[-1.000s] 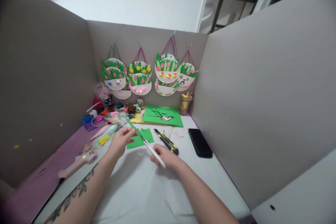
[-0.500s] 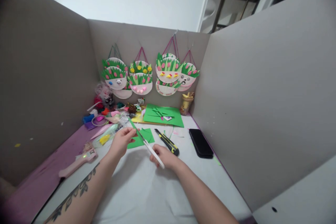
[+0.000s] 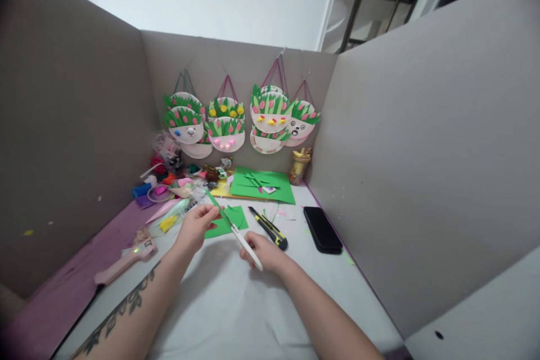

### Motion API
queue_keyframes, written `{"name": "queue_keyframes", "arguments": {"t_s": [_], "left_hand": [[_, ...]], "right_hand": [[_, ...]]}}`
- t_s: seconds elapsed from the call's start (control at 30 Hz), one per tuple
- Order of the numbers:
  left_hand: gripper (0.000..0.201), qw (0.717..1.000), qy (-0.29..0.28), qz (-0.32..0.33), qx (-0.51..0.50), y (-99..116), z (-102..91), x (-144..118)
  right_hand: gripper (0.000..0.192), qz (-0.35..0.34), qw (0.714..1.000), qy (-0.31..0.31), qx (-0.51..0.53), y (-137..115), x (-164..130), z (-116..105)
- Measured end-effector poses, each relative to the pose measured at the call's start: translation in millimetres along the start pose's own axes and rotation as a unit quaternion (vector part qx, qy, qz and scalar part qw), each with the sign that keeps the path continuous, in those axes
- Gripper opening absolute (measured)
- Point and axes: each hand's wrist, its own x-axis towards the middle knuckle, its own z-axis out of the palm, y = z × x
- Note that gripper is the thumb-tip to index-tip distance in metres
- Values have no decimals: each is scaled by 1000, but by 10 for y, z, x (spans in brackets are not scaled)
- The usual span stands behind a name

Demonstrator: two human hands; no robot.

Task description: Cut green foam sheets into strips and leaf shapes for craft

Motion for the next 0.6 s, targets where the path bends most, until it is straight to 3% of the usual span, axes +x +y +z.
{"name": "queue_keyframes", "arguments": {"t_s": [0.17,0.37,0.6], "left_hand": [[42,1000,4,-27,-2,33,-10,1],[40,999,31,-10,1,73,-71,46],[34,1000,2,-9,9,3,-26,24]], "right_hand": [[18,11,1000,16,12,-15,3,-3],[18,28,999,15,-21,-148,-68,3],[21,21,1000,-5,9,-116,-42,-9]]}}
